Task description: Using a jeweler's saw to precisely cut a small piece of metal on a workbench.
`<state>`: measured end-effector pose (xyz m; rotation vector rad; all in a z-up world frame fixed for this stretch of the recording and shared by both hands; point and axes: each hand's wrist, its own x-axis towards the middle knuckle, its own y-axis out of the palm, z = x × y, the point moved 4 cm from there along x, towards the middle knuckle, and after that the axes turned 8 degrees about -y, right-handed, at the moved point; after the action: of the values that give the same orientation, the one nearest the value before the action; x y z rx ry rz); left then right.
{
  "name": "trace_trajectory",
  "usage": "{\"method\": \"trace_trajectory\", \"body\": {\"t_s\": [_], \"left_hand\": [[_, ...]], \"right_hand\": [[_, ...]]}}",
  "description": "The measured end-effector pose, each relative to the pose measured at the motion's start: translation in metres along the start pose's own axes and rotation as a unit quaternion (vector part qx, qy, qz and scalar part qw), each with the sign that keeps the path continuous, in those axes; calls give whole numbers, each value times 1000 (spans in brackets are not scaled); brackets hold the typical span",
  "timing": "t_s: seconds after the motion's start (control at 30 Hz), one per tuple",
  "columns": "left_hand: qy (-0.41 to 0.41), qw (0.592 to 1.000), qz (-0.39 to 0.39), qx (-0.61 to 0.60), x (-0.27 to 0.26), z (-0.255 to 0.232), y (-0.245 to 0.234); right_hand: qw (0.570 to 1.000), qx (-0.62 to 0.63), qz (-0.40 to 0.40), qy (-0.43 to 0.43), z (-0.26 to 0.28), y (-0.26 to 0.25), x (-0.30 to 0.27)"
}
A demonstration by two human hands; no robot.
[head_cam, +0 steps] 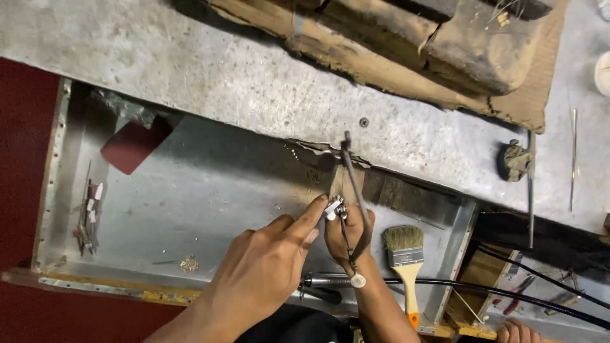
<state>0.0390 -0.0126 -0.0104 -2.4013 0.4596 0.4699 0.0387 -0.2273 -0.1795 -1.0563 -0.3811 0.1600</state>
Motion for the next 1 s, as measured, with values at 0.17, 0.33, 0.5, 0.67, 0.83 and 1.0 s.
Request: {"method": "trace_trajectory", "body": {"t_s": [0.17, 0.33, 0.5, 0.67, 0.83, 1.0], "left_hand": [[15, 1000, -22, -11, 2, -4, -7], [30, 999, -37, -8, -2, -5, -6], [-15, 1000, 2, -8, 1, -4, -2], [15, 1000, -18, 4, 2, 2, 0], [29, 999, -29, 15, 1, 0, 0], [31, 999, -35, 9, 1, 0, 2]], "right_hand": [[989, 127, 2, 78, 15, -16, -9], [991, 123, 26, 52, 25, -27, 1], [988, 154, -33, 4, 11, -2, 25], [988, 145, 8, 46, 28, -24, -6], [983, 185, -8, 1, 16, -15, 19], [986, 160, -23, -27, 25, -20, 16]]}}
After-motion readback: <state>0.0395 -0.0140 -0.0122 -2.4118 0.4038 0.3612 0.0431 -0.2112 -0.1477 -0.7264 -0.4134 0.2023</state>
